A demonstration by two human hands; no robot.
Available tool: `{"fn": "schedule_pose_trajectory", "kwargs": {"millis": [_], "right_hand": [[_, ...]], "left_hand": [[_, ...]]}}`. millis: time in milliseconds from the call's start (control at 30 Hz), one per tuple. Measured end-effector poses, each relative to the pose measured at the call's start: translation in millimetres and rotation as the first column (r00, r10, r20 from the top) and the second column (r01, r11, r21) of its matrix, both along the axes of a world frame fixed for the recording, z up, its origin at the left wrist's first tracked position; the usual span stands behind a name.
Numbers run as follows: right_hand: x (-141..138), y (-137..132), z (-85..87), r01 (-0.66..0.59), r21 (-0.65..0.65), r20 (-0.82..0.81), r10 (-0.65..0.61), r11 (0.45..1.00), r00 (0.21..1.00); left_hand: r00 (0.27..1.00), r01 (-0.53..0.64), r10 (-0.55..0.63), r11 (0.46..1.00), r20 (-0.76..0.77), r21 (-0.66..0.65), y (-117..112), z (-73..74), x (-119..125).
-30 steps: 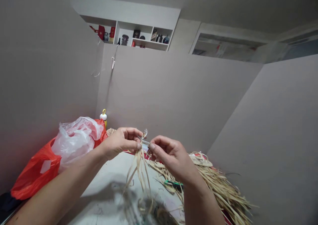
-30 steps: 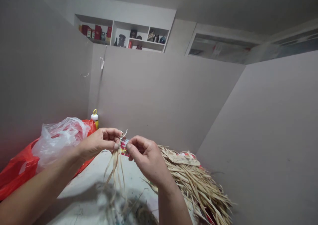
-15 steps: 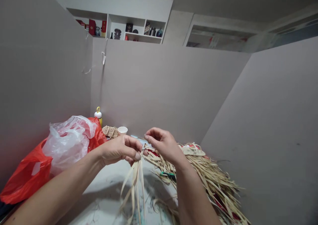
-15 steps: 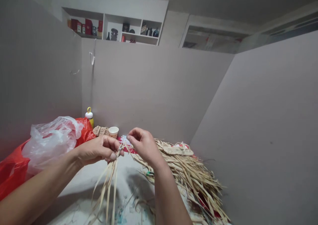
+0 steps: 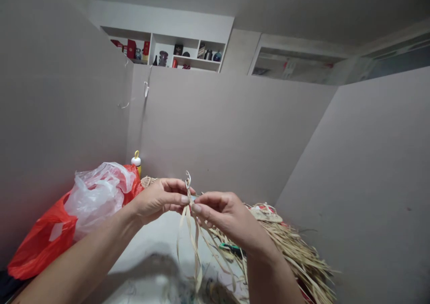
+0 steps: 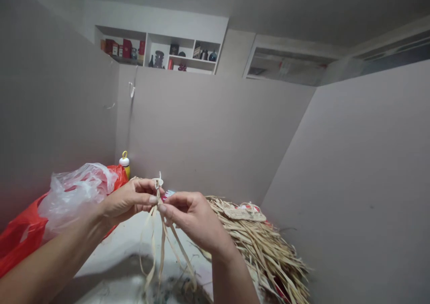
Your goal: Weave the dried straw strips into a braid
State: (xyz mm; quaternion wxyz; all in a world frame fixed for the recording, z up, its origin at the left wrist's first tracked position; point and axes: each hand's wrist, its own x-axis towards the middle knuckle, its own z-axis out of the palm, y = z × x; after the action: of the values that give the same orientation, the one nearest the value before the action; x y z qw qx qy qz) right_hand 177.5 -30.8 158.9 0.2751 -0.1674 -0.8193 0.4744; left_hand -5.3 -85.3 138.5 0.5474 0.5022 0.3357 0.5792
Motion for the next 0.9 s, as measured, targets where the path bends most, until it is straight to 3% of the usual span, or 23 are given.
{"fn": "schedule_pose_trajectory", "kwargs": {"millis": [267, 500, 767, 900], "right_hand": [[-4.3, 7.2, -4.9, -0.124, -0.149, -0.070, 0.115, 0.981, 0.991], [-10.9, 10.2, -10.6, -0.100, -0.190, -0.062, 0.090, 0.977, 0.994], [-13.1, 11.6, -13.1, -0.076, -0.217, -0.045, 0.068, 0.973, 0.997], [-13.6, 13.0, -14.2, -0.072, -0.237, -0.045, 0.063, 0.969, 0.997]], "left_hand": [[0.997, 0.005, -0.001, 0.999, -0.079, 0.050, -6.7, 5.0, 6.2], [0.983, -0.069, 0.085, 0.992, -0.160, 0.104, -4.4, 1.9, 7.4], [0.992, -0.037, 0.037, 0.999, -0.123, -0.004, -4.5, 3.6, 8.9], [0.986, -0.091, 0.086, 0.996, -0.143, -0.024, -3.7, 3.8, 9.4]]}}
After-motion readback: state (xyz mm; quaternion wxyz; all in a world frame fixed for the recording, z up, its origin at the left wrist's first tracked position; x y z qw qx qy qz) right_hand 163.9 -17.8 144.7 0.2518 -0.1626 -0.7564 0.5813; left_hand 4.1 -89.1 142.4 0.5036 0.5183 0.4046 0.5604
